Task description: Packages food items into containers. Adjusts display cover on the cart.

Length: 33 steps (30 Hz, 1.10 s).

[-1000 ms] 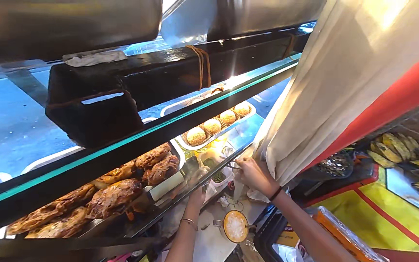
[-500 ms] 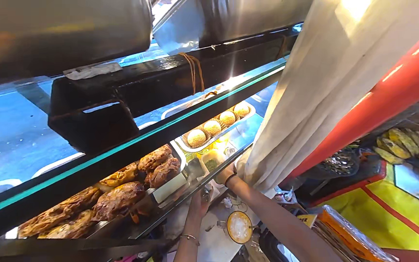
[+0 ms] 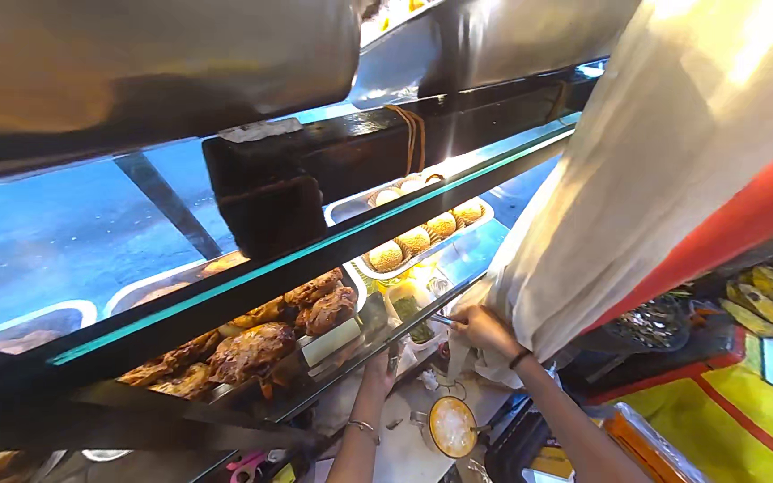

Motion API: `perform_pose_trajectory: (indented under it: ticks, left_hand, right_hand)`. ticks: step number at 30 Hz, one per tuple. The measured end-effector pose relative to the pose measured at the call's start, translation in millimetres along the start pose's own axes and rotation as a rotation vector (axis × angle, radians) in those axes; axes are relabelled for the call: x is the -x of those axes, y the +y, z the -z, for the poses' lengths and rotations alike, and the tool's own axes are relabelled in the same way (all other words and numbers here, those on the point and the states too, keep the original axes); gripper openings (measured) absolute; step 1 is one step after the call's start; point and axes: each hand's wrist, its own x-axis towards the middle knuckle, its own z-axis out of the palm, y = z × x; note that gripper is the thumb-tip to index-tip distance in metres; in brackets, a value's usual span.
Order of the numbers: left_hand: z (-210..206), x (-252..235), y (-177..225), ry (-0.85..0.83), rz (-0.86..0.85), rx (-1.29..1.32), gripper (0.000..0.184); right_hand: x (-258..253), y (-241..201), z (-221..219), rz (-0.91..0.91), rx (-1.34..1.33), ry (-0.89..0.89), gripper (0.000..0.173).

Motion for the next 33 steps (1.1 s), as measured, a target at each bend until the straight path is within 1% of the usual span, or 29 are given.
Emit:
perform_pose_trajectory:
  ticks: [2,5,10,12,14,16,18,20,22,25,28,30,33]
  left_hand:
    - [-3.9,-2.3,-3.9,-0.025,0.004,0.019,0.022]
    - [-10.8,-3.1,-8.1,-0.086,-0.003,0.034,0.02]
    - [-23.8,-1.8,-8.0,-0.115,-0.009,0.049,0.028]
    - [-27.5,-5.7,-6.7,-0.135,-0.011,0.061,0.03]
    - [-27.9,-9.1,-7.6,-0.146,-0.004,0.091,0.028]
    - [-28.0,-9.6,-4.4,-0.138,-0.003,0.107,0.025]
    - [-29.8,-6.4,2.4,-0.128,-0.01,0.063,0.023]
    - [-30.9,-3.0,6.8,-0.154,-0.007,0.015,0.021]
    - [-28.6,-3.2,4.6,-0.173,0.007,0.021,0.02]
    - [-27.5,-4.1,0.7,-0.105,0.017,0.164,0.017]
    - [-23.7,-4.0,2.0,-0.01,0.008,0.328,0.023]
    - [-19.5,-3.1,5.1,0.021,0.012,0.334,0.023]
    - [-16.2,-2.8,6.2,0.016,0.017,0.318,0.021]
  right_hand:
    - [4.2,13.4,-2.3,-0.01,-0.13,0.039,0.034]
    - [11.6,23.8,-4.6,0.062,-0.25,0.12,0.032]
    - [9.1,35.5,-9.9,0.101,-0.238,0.188,0.034]
    - [13.0,32.0,-5.7,0.12,-0.25,0.181,0.034]
    - [19.4,28.5,-5.3,0.145,-0.269,0.144,0.034]
    - [19.4,27.9,-6.7,0.157,-0.234,0.092,0.035]
    - [20.1,24.1,-5.6,0.177,-0.133,0.059,0.035]
    - [26.2,13.0,-3.1,0.206,0.004,0.054,0.034]
    - [32.6,1.7,-2.4,0.256,0.122,0.073,0.032]
    - [37.4,-2.8,-1.2,0.293,0.151,0.106,0.034]
    - [36.2,8.8,-2.0,0.279,0.056,0.18,0.034]
    - [35.4,13.9,-0.8,0.238,0.011,0.206,0.034]
    - [33.5,14.8,-3.5,0.187,-0.004,0.212,0.035]
